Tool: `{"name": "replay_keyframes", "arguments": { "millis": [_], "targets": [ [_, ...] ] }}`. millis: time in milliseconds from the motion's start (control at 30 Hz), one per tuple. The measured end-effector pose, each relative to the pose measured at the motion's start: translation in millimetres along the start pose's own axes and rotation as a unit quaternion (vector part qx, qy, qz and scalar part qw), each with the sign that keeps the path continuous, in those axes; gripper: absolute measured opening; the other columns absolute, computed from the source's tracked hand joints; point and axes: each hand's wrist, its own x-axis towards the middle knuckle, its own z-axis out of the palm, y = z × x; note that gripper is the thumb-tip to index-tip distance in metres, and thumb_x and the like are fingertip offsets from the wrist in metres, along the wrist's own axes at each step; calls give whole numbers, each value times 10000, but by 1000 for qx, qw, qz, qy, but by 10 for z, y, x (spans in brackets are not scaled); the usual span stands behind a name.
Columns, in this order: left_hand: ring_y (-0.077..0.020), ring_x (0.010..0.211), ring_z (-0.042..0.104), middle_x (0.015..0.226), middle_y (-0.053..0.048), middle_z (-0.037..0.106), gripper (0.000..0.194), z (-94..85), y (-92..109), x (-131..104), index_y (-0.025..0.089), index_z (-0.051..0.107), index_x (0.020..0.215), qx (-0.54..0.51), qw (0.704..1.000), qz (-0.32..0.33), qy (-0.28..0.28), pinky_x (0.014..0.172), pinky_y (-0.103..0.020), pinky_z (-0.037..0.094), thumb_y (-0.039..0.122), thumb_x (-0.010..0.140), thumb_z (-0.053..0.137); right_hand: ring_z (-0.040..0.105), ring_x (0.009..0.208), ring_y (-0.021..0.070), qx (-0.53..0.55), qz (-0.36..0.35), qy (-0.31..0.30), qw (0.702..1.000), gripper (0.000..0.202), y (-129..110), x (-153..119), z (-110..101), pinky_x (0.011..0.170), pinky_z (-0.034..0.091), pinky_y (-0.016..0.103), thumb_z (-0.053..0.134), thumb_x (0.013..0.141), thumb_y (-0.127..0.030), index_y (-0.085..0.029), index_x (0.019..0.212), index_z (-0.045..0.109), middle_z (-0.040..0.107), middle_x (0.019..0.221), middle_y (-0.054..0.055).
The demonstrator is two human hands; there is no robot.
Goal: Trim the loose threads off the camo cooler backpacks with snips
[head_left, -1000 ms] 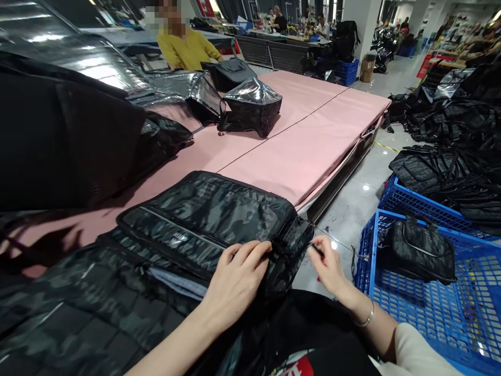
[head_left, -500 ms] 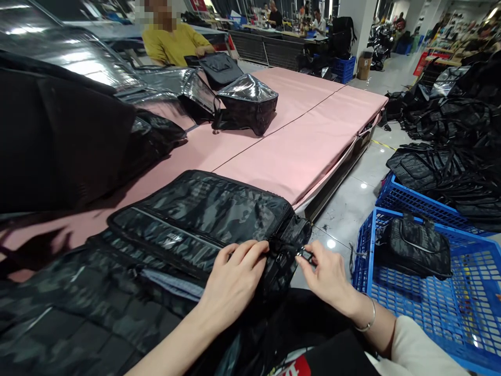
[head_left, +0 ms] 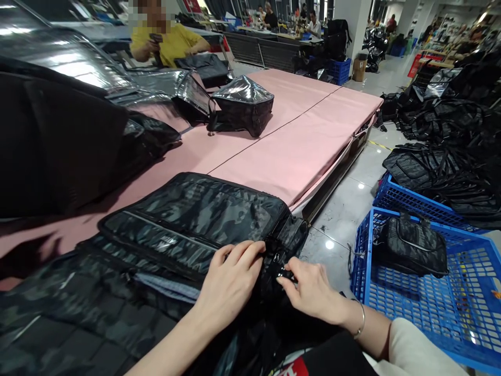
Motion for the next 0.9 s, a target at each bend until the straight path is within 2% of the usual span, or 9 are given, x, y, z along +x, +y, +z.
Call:
{"name": "replay_keyframes", "arguments": {
  "millis": [133,267,567,800,900],
  "targets": [
    [-239,982,540,1049,-78,647,289,-44,4,17,175,648,810,1,1000,9,-16,795,-397,371,78,778,377,632,684,184,-34,9,-22,999,126,-42,89,44,544,340,252,457,873,-325,-204,903,474,659,792,13],
    [-235,978,546,1043,-75,652,289,-24,7,10,180,641,799,9,1000,5,-4,798,-397,362,57,770,381,623,671,188,-59,6,-38,997,133,-51,128,71,541,337,252,461,868,-332,-203,897,477,654,774,29],
    [-228,984,550,1055,-77,648,269,-52,11,24,169,638,795,-1,1000,3,-13,804,-388,359,54,787,395,632,689,187,-17,10,-50,999,144,-5,191,-33,566,337,253,479,865,-338,-208,920,507,668,787,18],
    [-234,977,554,1050,-91,647,280,-39,18,24,143,646,787,-11,1000,2,1,808,-399,364,40,786,386,612,657,166,-25,12,-40,999,104,-12,190,23,541,310,240,483,857,-310,-211,876,512,655,761,7],
    [-230,977,552,1034,-86,653,280,-33,14,21,143,642,795,-11,1000,5,8,807,-394,367,50,799,379,577,603,139,11,9,-29,999,89,-3,188,24,537,313,230,492,848,-292,-214,830,532,629,699,-13]
  ]
}}
